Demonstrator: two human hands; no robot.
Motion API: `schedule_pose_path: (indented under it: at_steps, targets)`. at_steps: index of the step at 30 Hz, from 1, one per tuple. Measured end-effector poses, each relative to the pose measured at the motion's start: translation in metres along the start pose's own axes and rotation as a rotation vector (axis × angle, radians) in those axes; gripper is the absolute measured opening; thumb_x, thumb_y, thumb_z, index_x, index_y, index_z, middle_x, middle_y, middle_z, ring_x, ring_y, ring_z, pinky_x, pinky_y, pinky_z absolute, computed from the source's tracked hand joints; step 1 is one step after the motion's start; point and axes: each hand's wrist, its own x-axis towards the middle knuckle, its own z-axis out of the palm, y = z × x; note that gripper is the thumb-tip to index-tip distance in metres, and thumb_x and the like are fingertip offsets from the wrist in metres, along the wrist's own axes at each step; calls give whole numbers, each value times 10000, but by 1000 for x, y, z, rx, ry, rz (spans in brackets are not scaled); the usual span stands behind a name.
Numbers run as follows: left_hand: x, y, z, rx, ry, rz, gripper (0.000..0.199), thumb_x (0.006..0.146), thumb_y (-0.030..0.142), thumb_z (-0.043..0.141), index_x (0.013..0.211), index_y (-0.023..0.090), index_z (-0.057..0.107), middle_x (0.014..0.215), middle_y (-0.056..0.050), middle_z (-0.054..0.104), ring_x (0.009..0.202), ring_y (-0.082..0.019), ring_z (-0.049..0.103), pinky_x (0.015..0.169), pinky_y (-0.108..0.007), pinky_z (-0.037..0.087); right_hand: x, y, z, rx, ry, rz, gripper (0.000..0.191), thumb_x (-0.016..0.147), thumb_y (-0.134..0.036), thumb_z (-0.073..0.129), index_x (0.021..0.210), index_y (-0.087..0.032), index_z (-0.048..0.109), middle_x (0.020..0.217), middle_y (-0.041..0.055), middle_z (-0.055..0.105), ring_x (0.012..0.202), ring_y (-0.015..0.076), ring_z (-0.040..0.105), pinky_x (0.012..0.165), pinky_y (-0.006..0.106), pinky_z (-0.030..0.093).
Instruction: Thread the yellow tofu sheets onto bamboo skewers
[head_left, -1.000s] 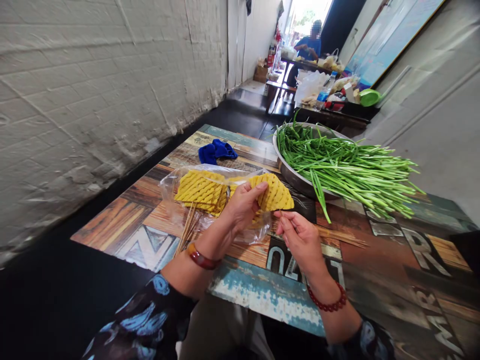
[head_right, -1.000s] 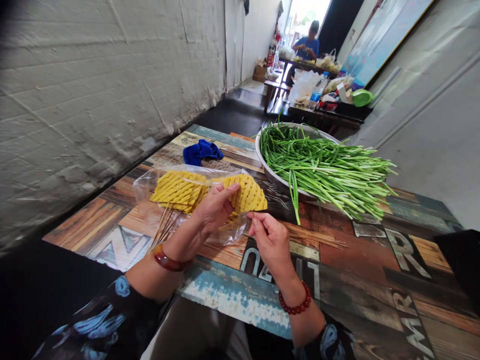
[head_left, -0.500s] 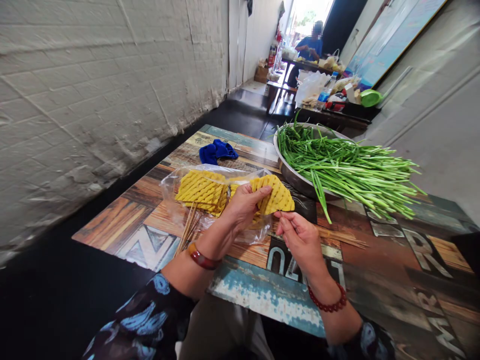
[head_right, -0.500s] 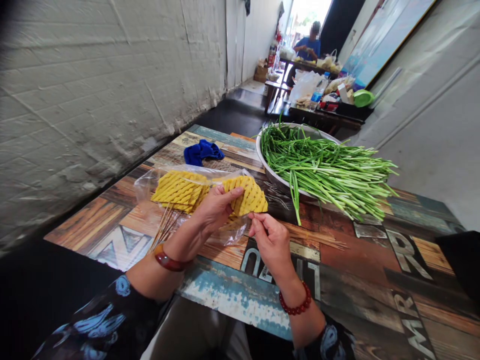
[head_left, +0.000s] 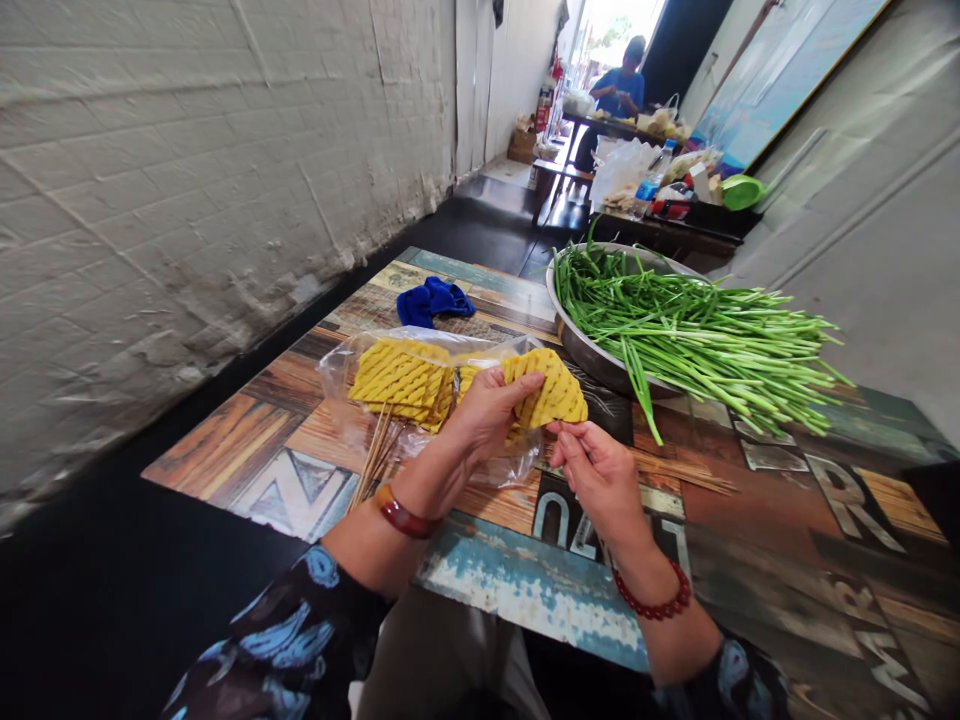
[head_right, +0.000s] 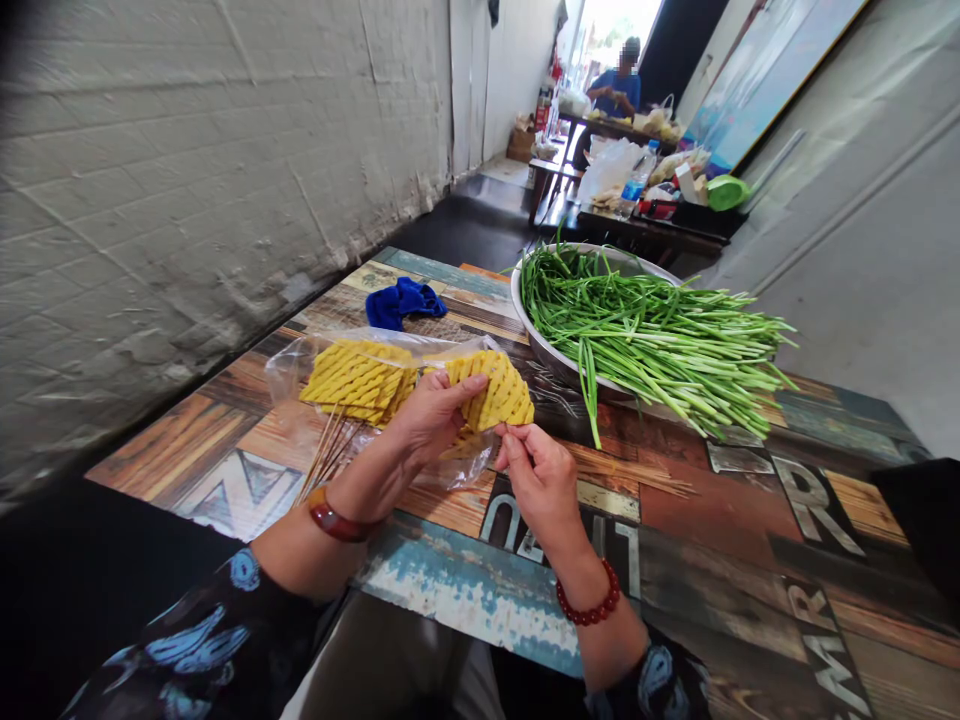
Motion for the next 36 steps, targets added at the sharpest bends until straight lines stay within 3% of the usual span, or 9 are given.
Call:
schedule_pose_path:
  at_steps: [8, 19, 22, 26, 30, 36]
  targets:
    - [-1, 3, 2, -24, 32, 1, 361, 597, 302, 874, 882, 125, 739, 779, -65, 759, 730, -204, 721, 726, -308, 567, -1, -4, 0, 34, -19, 70, 317, 939, -468, 578, 902, -174, 691, 657, -3, 642, 429, 83, 451, 434, 227, 350]
    - [-2, 7, 2, -8, 30, -15, 227, 661, 266, 795, 821, 124, 721, 768, -67, 738, 745, -193, 702, 741, -306, 557, -1, -2, -1, 99, 7, 118, 338, 925, -486, 600, 956, -165, 702, 656, -18, 627, 425, 76, 445, 433, 224, 342]
    - [-2, 9, 0, 111, 2, 8, 261, 692, 357, 792, 772, 125, 704, 718, -47, 699, 664, -153, 648, 651, -265, 524, 1, -2, -1, 144, 18, 140, 344, 925, -490, 598, 989, -166, 696, 654, -26, 615, 428, 72, 433, 426, 218, 330]
    - [-3, 12, -2, 351, 2, 159, 310, 729, 432, 776, 748, 134, 693, 664, 4, 622, 601, -99, 551, 553, -202, 436, 4, -1, -1, 247, 36, 187, 352, 899, -502, 622, 976, -163, 682, 620, -37, 581, 421, 67, 394, 404, 207, 288]
    - [-4, 14, 0, 294, 24, 223, 340, 718, 452, 787, 866, 153, 725, 699, 14, 627, 587, -88, 547, 581, -216, 462, 6, -4, 0, 337, 37, 225, 350, 860, -510, 662, 930, -168, 673, 580, -48, 542, 423, 62, 351, 391, 197, 237]
    - [-9, 17, 0, 254, -71, 186, 405, 800, 481, 718, 1048, 165, 763, 906, -65, 713, 689, -129, 639, 670, -269, 501, 8, -12, -1, 425, -27, 298, 392, 783, -541, 721, 902, -172, 665, 545, -70, 472, 414, 49, 273, 382, 199, 164]
